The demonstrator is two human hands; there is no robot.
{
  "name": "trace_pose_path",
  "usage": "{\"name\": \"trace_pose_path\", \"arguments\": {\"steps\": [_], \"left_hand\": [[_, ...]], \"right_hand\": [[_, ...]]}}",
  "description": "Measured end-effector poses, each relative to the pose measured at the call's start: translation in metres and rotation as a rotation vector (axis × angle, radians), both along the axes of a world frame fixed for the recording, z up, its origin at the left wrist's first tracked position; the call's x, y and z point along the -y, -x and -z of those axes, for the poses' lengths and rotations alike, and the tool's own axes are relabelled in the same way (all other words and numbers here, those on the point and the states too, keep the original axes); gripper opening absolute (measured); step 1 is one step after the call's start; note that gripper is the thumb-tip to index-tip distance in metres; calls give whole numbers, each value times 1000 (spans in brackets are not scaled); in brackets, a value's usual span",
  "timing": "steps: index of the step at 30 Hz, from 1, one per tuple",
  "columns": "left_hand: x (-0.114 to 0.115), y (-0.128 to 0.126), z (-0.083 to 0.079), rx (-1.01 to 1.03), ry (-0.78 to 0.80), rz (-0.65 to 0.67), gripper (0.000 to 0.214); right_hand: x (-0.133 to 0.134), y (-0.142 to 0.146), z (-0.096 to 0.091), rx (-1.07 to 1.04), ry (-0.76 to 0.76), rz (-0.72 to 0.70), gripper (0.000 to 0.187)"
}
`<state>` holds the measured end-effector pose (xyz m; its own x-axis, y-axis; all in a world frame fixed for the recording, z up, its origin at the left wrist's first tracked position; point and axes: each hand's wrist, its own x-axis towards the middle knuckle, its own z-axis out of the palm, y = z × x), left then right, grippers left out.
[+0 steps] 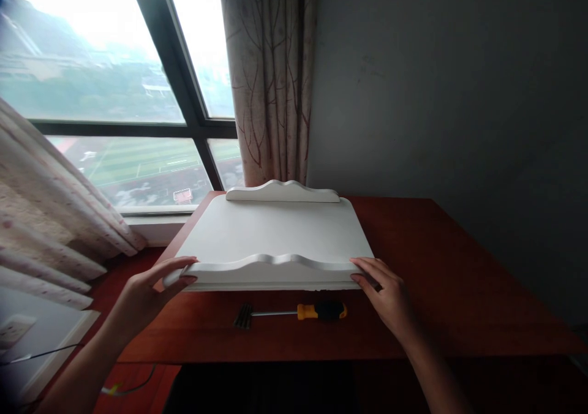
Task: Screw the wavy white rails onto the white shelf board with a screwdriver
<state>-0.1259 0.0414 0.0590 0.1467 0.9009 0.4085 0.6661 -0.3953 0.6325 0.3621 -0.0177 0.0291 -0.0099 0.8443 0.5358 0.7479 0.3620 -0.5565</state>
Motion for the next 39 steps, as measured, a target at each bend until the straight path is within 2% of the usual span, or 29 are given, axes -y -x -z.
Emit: {"name": "trace_pose_path", "arguments": {"steps": [10,23,34,39], "left_hand": [[-4,2,15,93,-18,42,35],[1,4,24,102,-65,33,32],[5,-4,19,145,-1,-43,36],[6,-8,20,156,-6,-56,38]], "right_hand": [[0,-1,5,3,-24,-8,26],[3,3,8,-8,-47,33,27],[6,4,-2,-56,39,26,26],[4,2,1,-75,70,46,26]]}}
